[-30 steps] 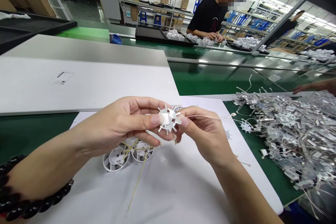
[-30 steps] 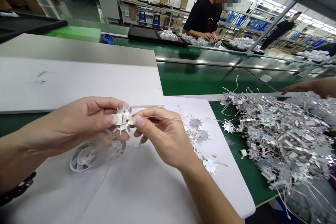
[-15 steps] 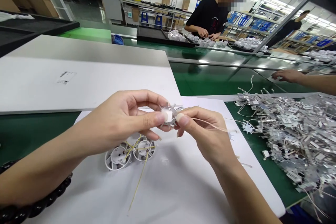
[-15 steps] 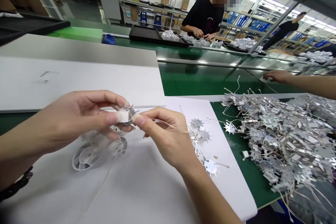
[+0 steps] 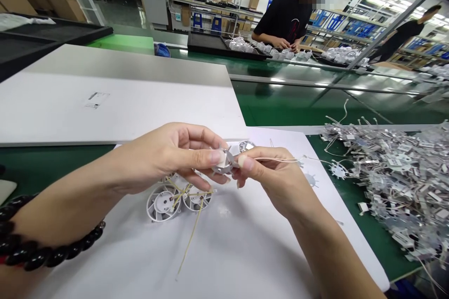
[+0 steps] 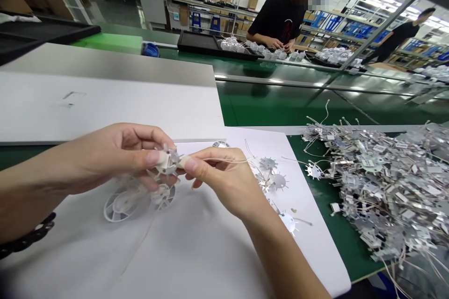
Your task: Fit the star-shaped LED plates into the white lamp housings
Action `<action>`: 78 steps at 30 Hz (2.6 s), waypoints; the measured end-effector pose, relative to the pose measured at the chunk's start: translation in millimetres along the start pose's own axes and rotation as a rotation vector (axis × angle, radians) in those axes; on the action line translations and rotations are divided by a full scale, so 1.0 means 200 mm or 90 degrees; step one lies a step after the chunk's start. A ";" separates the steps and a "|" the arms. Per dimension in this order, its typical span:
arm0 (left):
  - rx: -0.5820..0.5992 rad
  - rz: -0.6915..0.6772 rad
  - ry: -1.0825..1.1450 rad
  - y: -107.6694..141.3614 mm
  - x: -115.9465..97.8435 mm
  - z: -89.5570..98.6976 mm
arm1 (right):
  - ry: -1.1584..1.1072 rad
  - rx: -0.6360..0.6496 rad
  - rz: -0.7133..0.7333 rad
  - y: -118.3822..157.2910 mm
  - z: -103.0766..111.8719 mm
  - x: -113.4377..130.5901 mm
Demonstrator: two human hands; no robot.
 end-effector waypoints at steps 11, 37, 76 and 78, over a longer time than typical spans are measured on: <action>-0.004 0.044 0.056 0.01 0.03 -0.02 | -0.058 0.062 -0.002 0.01 -0.06 -0.01; -0.188 -0.322 -0.221 0.05 -0.22 -0.07 | 0.098 -0.101 0.275 0.13 -0.02 0.12; -0.104 -0.074 -0.056 0.02 -0.04 -0.01 | -0.097 0.007 -0.013 0.02 -0.03 0.01; -0.101 -0.082 -0.071 0.03 -0.04 0.00 | -0.074 -0.022 -0.020 0.02 -0.02 0.01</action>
Point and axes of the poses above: each hand's wrist, its own y-axis away from the middle knuckle, its own z-axis out of the back of the hand, x = y × z, the point moved 8 cm from there along -y, towards the middle knuckle, and after that the axes turned 15 degrees about -z, right-handed, at the moved point
